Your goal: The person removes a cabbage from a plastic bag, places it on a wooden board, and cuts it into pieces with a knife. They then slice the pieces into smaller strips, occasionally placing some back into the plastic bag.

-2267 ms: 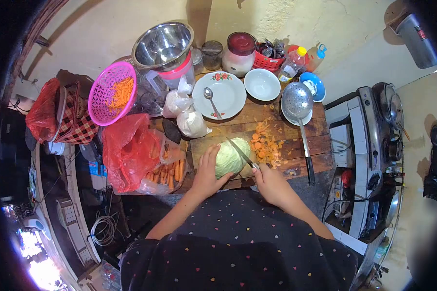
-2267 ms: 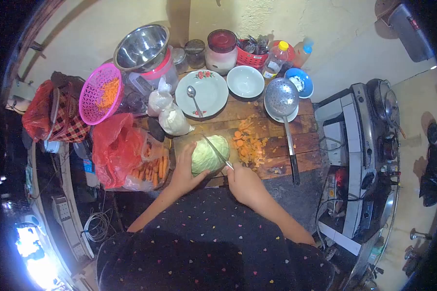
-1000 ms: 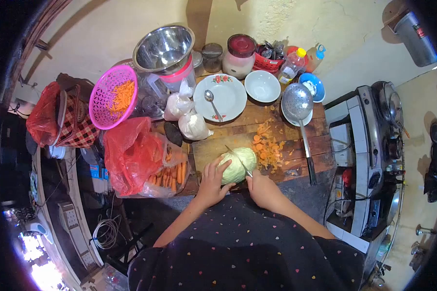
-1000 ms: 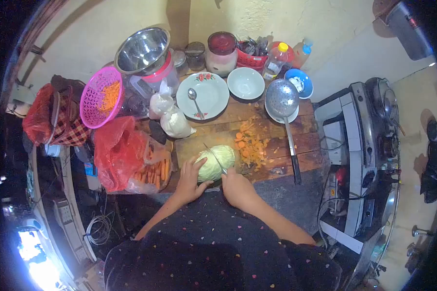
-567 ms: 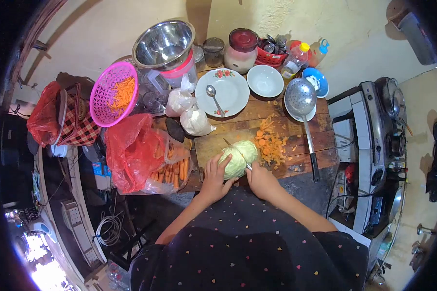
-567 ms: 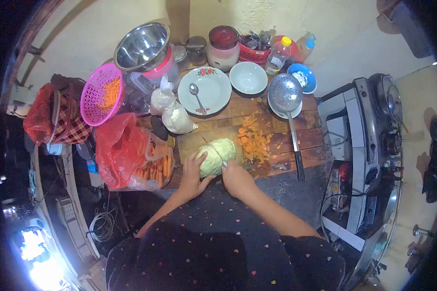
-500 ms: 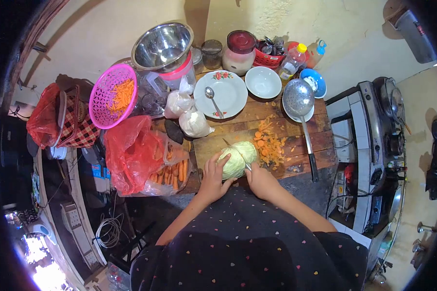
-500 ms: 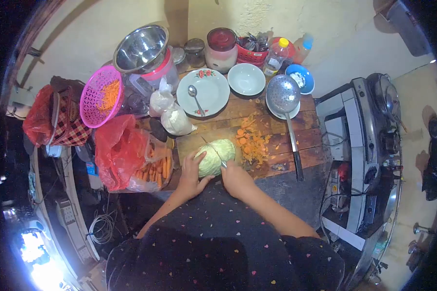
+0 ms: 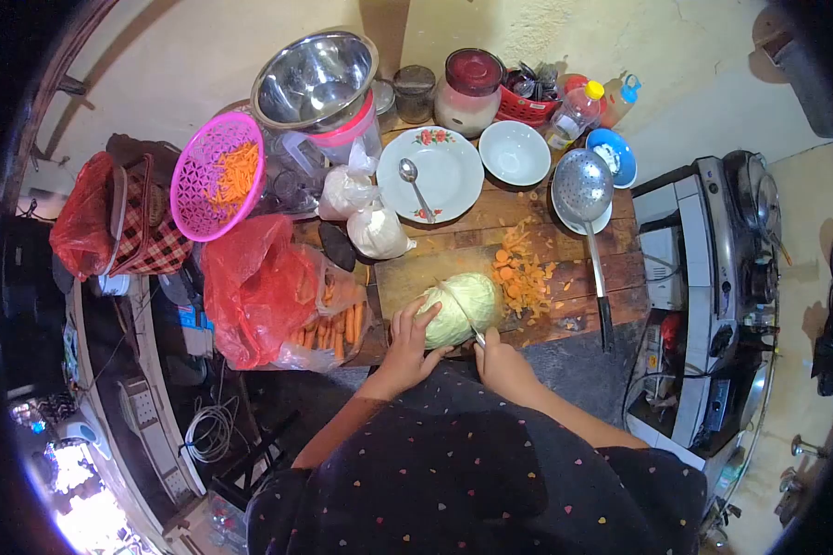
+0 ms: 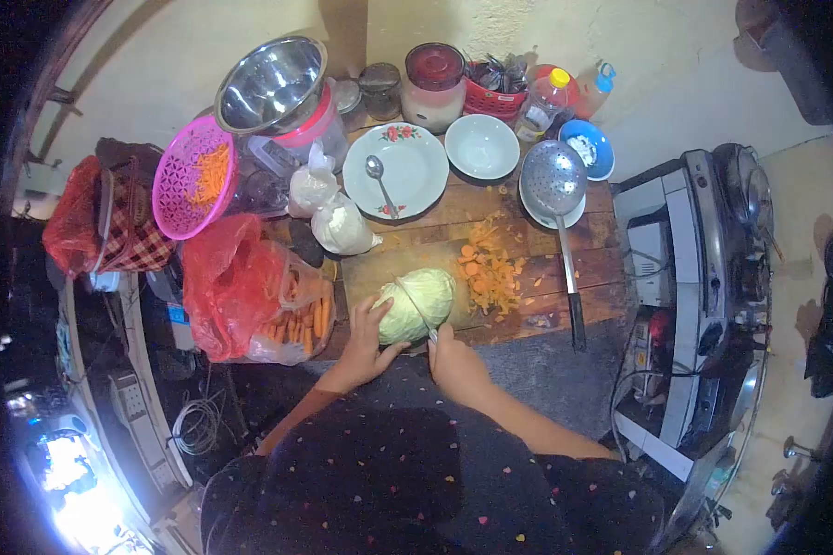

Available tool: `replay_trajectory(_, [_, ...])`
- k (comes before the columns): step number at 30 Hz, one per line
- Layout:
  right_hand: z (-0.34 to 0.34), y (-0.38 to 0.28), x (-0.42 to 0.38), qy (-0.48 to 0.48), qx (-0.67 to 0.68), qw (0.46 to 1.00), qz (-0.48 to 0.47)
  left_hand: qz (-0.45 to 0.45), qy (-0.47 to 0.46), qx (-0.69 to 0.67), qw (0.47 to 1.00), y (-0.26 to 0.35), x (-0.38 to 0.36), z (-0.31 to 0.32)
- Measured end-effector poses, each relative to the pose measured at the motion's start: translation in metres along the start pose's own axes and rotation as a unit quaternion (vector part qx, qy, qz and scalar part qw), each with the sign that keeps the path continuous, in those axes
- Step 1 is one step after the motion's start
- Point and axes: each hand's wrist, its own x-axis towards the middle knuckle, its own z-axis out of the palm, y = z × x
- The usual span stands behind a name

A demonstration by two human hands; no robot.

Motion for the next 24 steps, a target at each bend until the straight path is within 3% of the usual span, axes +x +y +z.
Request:
replay_trajectory(6, [-0.003,-0.003,0.014,0.017,0.000,1.000,0.015,-0.005,0.003,0.026,1.000,0.003,0.005,0.002])
replay_trajectory(9, [-0.011,-0.003,0.021,0.029,-0.008,0.999,-0.041,-0.034,0.003,-0.016,0.999,0.004,0.017,-0.005])
replay_trajectory(15, [-0.025,-0.018,0.001,0.018,0.000,0.999,0.035,-0.027,-0.007,-0.052,0.998,0.000,0.019,0.005])
replay_trajectory(24, [-0.034,-0.009,0.017,0.044,0.010,0.999,-0.005,-0.049,-0.021,-0.043,0.998,0.000,0.034,0.010])
